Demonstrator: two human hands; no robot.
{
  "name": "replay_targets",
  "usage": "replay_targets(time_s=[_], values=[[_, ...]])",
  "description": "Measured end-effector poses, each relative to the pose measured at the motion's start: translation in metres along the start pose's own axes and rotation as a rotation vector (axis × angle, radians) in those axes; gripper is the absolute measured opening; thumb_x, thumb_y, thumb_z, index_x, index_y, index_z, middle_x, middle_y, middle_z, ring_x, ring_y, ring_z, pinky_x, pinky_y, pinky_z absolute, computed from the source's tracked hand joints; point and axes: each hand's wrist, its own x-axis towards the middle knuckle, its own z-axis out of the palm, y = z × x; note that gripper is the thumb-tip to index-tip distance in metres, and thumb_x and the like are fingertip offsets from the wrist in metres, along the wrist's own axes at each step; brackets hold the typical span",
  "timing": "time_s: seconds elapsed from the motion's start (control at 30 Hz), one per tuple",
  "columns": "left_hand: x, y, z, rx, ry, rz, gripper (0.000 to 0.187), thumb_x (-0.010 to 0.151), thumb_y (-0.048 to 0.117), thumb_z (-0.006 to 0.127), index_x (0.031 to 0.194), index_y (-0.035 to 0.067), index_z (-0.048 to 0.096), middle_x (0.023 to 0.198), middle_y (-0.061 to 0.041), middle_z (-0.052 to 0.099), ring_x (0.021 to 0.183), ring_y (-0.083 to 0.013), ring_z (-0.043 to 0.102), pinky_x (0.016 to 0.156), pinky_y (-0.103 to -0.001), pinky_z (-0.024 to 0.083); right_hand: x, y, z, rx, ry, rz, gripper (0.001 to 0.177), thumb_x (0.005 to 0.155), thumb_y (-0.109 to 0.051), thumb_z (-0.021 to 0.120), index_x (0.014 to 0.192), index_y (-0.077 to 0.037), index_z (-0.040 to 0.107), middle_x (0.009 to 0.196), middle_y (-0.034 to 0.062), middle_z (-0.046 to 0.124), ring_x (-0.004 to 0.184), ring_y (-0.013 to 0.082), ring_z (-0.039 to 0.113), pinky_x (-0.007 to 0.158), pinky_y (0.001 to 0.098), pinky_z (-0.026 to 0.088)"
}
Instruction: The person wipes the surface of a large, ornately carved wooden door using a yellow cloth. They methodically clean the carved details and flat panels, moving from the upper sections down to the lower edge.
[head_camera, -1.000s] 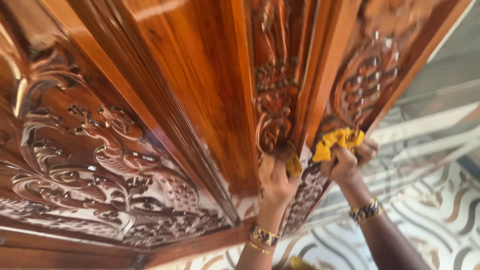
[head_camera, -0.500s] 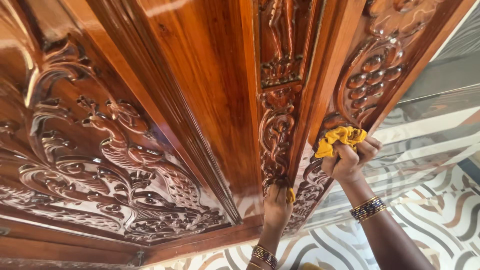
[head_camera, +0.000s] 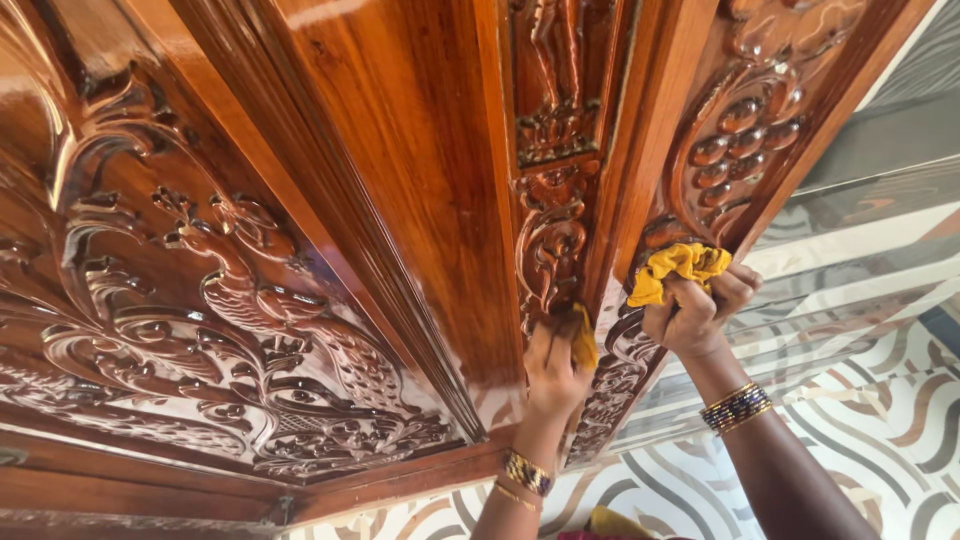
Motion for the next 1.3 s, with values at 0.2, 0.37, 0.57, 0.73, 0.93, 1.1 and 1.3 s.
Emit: replay_targets(time_s=[0.2, 0.37, 0.57, 0.73, 0.93, 1.1, 1.3], values=[[-0.094, -0.039, 0.008, 0.124, -0.166, -0.014, 0.026, 0.085, 0.002, 0.074, 0.109, -0.002, 0.064, 0.110, -0.020, 0.064, 0.096, -0.0355, 0.070, 0.072, -0.039, 0.061, 0.000, -0.001, -0.001, -0.030, -0.008, -0.003, 0.021, 0.095, -0.017, 0.066, 0.113, -0.012, 0.056, 0.111, 0.0118, 0.047, 0.103, 0.0305, 0.043, 0.092, 0.0492, 0.034], [-0.088, -0.030, 0.002, 0.070, -0.252, -0.197, 0.023, 0.086, 0.001, 0.075, 0.107, 0.003, 0.068, 0.105, -0.015, 0.066, 0.082, -0.0299, 0.070, 0.063, -0.036, 0.060, -0.002, -0.002, -0.003, -0.010, -0.014, 0.006, 0.018, 0.097, -0.014, 0.064, 0.112, -0.012, 0.054, 0.114, 0.0123, 0.046, 0.106, 0.0309, 0.043, 0.094, 0.0494, 0.035], [-0.016, 0.005, -0.018, -0.049, -0.090, -0.018, 0.034, 0.081, 0.003, 0.073, 0.114, 0.001, 0.065, 0.111, -0.019, 0.063, 0.090, -0.0318, 0.070, 0.069, -0.037, 0.061, -0.003, 0.002, 0.001, -0.013, -0.009, 0.006, 0.019, 0.096, -0.018, 0.063, 0.112, -0.011, 0.055, 0.114, 0.0129, 0.046, 0.107, 0.0311, 0.043, 0.095, 0.0501, 0.035], [0.028, -0.005, -0.001, 0.109, -0.033, 0.189, 0.023, 0.088, 0.000, 0.075, 0.108, 0.000, 0.064, 0.103, -0.014, 0.061, 0.083, -0.0334, 0.066, 0.069, -0.040, 0.058, -0.009, 0.005, 0.001, -0.010, -0.010, 0.037, 0.019, 0.097, -0.020, 0.063, 0.112, -0.014, 0.055, 0.115, 0.0114, 0.045, 0.109, 0.0307, 0.043, 0.096, 0.0499, 0.035], [-0.019, -0.014, -0.001, 0.091, -0.133, 0.124, 0.024, 0.085, 0.003, 0.073, 0.104, -0.008, 0.064, 0.102, -0.020, 0.061, 0.085, -0.0349, 0.065, 0.067, -0.039, 0.059, -0.010, 0.003, 0.000, -0.023, -0.013, 0.023, 0.019, 0.098, -0.019, 0.064, 0.114, -0.015, 0.055, 0.118, 0.0125, 0.044, 0.111, 0.0329, 0.044, 0.097, 0.0514, 0.035], [-0.083, -0.028, 0.005, 0.194, -0.225, 0.105, 0.019, 0.088, -0.004, 0.072, 0.104, -0.003, 0.063, 0.107, -0.018, 0.063, 0.095, -0.0328, 0.069, 0.072, -0.035, 0.062, -0.007, 0.002, 0.003, -0.016, 0.019, 0.015, 0.020, 0.096, -0.019, 0.066, 0.111, -0.015, 0.054, 0.115, 0.0124, 0.044, 0.108, 0.0335, 0.045, 0.095, 0.0517, 0.036], [-0.043, -0.005, -0.017, 0.005, -0.209, 0.009, 0.035, 0.078, -0.001, 0.073, 0.112, -0.004, 0.065, 0.106, -0.019, 0.062, 0.093, -0.0354, 0.067, 0.075, -0.040, 0.060, -0.003, -0.001, -0.001, -0.019, -0.025, 0.029, 0.020, 0.096, -0.018, 0.065, 0.113, -0.014, 0.054, 0.111, 0.0112, 0.041, 0.105, 0.0314, 0.043, 0.093, 0.0497, 0.035]])
